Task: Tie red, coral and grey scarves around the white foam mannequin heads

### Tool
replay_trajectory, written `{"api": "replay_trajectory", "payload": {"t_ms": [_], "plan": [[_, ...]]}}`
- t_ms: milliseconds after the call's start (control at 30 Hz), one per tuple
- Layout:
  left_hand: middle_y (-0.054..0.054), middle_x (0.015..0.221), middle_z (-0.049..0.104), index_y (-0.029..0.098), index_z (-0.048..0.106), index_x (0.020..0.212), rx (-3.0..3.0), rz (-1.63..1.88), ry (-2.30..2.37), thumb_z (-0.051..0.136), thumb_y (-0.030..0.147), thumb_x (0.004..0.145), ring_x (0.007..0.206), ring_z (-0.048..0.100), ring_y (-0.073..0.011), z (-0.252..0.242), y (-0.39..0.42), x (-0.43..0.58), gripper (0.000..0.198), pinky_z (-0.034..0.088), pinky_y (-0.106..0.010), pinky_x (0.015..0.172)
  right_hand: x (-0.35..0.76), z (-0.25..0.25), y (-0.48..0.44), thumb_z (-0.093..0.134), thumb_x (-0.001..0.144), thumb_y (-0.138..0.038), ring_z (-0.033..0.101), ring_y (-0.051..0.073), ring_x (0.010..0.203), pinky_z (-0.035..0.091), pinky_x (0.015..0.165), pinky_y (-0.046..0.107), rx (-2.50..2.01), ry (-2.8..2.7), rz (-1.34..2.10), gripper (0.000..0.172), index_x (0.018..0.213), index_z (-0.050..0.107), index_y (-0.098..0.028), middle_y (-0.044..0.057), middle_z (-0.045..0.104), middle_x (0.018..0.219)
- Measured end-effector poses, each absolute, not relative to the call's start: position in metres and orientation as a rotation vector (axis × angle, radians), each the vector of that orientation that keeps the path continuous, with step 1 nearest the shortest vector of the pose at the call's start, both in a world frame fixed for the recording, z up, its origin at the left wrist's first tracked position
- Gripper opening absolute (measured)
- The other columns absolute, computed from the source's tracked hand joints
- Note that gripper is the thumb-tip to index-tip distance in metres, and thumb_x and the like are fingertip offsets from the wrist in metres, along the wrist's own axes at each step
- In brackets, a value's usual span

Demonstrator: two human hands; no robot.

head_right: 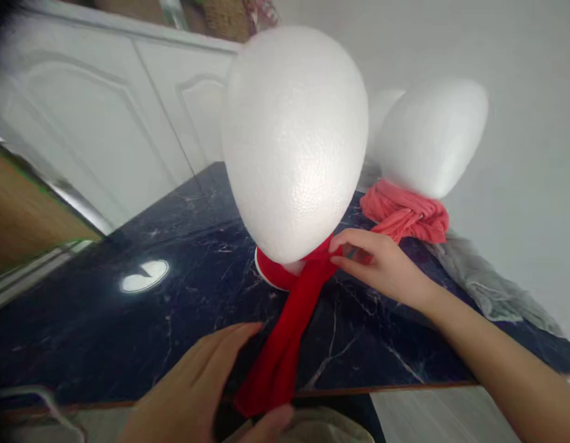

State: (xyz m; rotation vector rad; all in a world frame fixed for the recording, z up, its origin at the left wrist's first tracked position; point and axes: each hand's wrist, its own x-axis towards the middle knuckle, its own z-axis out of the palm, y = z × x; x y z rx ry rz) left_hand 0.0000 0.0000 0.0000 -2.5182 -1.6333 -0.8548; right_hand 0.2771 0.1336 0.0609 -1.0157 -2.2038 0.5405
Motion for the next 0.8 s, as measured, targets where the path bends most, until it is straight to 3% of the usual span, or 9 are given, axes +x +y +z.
{"api": "replay_trajectory", "payload": {"t_ms": [100, 200, 333, 433, 500, 567, 667, 733, 800], "plan": [[-0.01, 0.106, 0.07, 0.016, 0.057, 0.125, -2.434, -0.764, -1.807, 0.066, 0.04, 0.084, 0.093, 0.067, -0.0297, 0.014, 0.021, 0.045, 0.048, 0.059, -0.045, 0.077, 0.274, 0.049, 0.135, 0.069, 0.087, -0.027, 0.061, 0.013, 0.067, 0.047, 0.053, 0.025, -1.014, -2.0, 0.618, 0.018, 0.099, 0.055, -0.024, 0.0, 0.065, 0.089], [-0.006, 0.096, 0.072, 0.018, 0.056, 0.126, -2.55, -0.794, -1.805, 0.05, 0.013, 0.088, 0.083, 0.069, -0.024, 0.018, 0.026, 0.061, 0.038, 0.06, -0.038, 0.07, 0.275, 0.041, 0.145, 0.067, 0.085, -0.025, 0.062, 0.015, 0.069, 0.049, 0.055, 0.026, -1.064, -1.896, 0.614, 0.021, 0.101, 0.054, -0.024, 0.001, 0.065, 0.091], [-0.005, 0.105, 0.073, 0.018, 0.051, 0.131, -2.853, -0.96, -1.551, 0.043, 0.013, 0.091, 0.088, 0.072, -0.0201, 0.006, 0.012, 0.038, 0.042, 0.062, -0.033, 0.075, 0.279, 0.037, 0.168, 0.064, 0.079, -0.024, 0.063, 0.016, 0.068, 0.052, 0.057, 0.029, -1.141, -1.848, 0.539, 0.015, 0.094, 0.061, -0.021, 0.002, 0.067, 0.088], [-0.004, 0.112, 0.073, 0.019, 0.052, 0.132, -2.914, -0.938, -1.521, 0.042, 0.015, 0.094, 0.094, 0.072, -0.0174, -0.002, 0.002, 0.015, 0.04, 0.062, -0.029, 0.081, 0.278, 0.035, 0.181, 0.068, 0.073, -0.024, 0.063, 0.016, 0.06, 0.055, 0.053, 0.029, -1.153, -1.767, 0.645, 0.015, 0.087, 0.062, -0.021, 0.002, 0.069, 0.085], [-0.004, 0.113, 0.073, 0.022, 0.054, 0.132, -2.911, -0.874, -1.556, 0.041, 0.02, 0.097, 0.095, 0.073, -0.0173, -0.001, -0.001, 0.006, 0.038, 0.062, -0.028, 0.081, 0.277, 0.036, 0.183, 0.07, 0.071, -0.023, 0.066, 0.016, 0.062, 0.059, 0.057, 0.031, -1.133, -1.724, 0.758, 0.02, 0.09, 0.064, -0.021, 0.002, 0.07, 0.088], [-0.003, 0.109, 0.074, 0.024, 0.056, 0.132, -2.899, -0.827, -1.613, 0.044, 0.03, 0.098, 0.09, 0.074, -0.0182, 0.007, 0.002, 0.001, 0.036, 0.063, -0.029, 0.078, 0.279, 0.039, 0.179, 0.073, 0.07, -0.024, 0.07, 0.018, 0.07, 0.063, 0.069, 0.036, -1.095, -1.699, 0.892, 0.033, 0.102, 0.065, -0.022, 0.003, 0.07, 0.098], [-0.004, 0.106, 0.074, 0.025, 0.056, 0.134, -2.768, -0.947, -1.824, 0.051, 0.046, 0.095, 0.086, 0.074, -0.0194, 0.025, 0.02, -0.007, 0.044, 0.063, -0.03, 0.073, 0.286, 0.05, 0.162, 0.078, 0.07, -0.027, 0.071, 0.025, 0.095, 0.06, 0.089, 0.047, -1.091, -1.691, 1.055, 0.074, 0.137, 0.049, -0.028, 0.009, 0.062, 0.127], [-0.007, 0.121, 0.07, 0.024, 0.049, 0.142, -2.602, -1.138, -1.992, 0.051, 0.054, 0.094, 0.097, 0.072, -0.0225, 0.033, 0.042, -0.012, 0.057, 0.062, -0.033, 0.078, 0.287, 0.057, 0.149, 0.085, 0.065, -0.029, 0.059, 0.03, 0.123, 0.05, 0.104, 0.054, -1.131, -1.715, 1.03, 0.106, 0.153, 0.026, -0.033, 0.011, 0.046, 0.148], [-0.012, 0.145, 0.054, 0.022, 0.034, 0.152, -2.506, -1.254, -2.049, 0.05, 0.057, 0.093, 0.124, 0.06, -0.0286, 0.037, 0.068, -0.013, 0.07, 0.056, -0.043, 0.097, 0.28, 0.059, 0.138, 0.09, 0.06, -0.03, 0.038, 0.032, 0.142, 0.035, 0.116, 0.057, -1.158, -1.756, 0.939, 0.123, 0.157, 0.015, -0.035, 0.011, 0.031, 0.158]]}}
